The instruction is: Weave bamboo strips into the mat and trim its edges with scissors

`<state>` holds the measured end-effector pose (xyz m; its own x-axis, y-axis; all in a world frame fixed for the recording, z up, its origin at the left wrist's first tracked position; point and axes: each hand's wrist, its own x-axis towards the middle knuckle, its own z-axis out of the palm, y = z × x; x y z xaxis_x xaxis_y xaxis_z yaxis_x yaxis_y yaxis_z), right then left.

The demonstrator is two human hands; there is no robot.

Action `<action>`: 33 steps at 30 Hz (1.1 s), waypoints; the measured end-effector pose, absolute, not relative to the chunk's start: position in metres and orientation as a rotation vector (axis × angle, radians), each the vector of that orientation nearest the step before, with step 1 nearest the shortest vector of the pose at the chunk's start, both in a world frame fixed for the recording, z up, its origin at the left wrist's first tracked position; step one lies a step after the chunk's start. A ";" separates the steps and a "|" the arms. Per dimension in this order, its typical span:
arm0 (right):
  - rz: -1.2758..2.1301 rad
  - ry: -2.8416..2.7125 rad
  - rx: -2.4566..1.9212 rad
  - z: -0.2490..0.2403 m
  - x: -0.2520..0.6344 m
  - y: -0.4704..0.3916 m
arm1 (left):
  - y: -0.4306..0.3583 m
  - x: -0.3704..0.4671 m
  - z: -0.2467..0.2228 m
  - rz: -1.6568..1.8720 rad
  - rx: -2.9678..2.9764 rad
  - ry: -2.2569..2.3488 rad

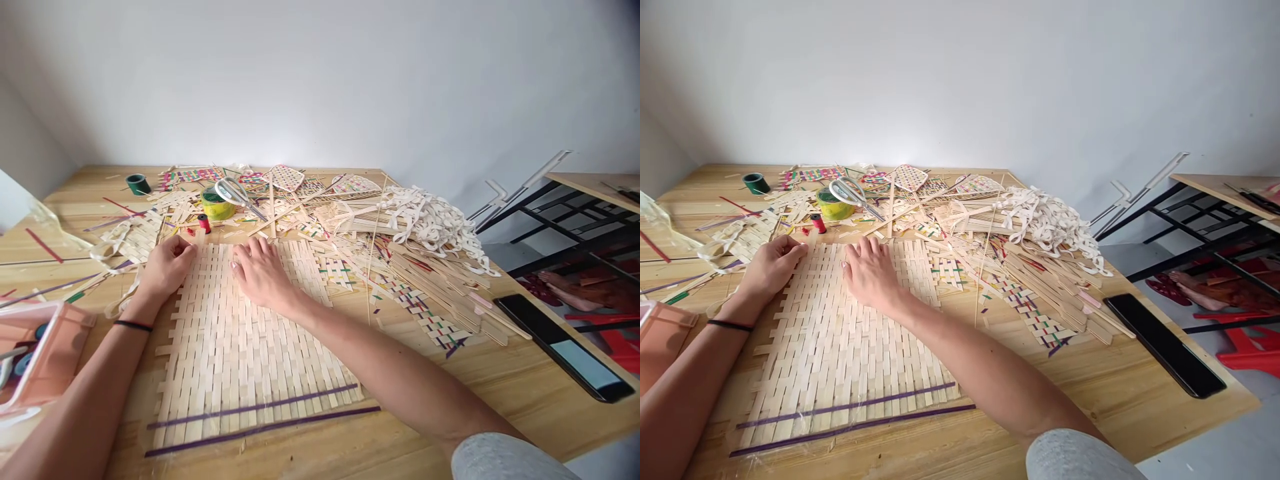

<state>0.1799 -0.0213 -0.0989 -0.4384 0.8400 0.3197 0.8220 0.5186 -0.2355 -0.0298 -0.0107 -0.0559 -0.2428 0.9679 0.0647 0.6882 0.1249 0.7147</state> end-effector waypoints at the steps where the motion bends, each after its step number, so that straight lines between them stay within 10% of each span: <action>1: 0.062 -2.370 -1.362 -0.099 0.180 -0.021 | -0.011 -0.030 -0.056 0.901 1.592 1.994; 33: 0.263 -2.116 -1.265 -0.043 0.213 -0.010 | -0.012 -0.035 -0.060 0.945 1.677 1.922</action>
<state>0.2126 -0.0097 -0.0431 -0.3228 0.8440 0.4284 0.7135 0.5144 -0.4757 -0.0348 -0.0120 -0.0595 -0.1859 0.9751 0.1205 0.6911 0.0426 0.7215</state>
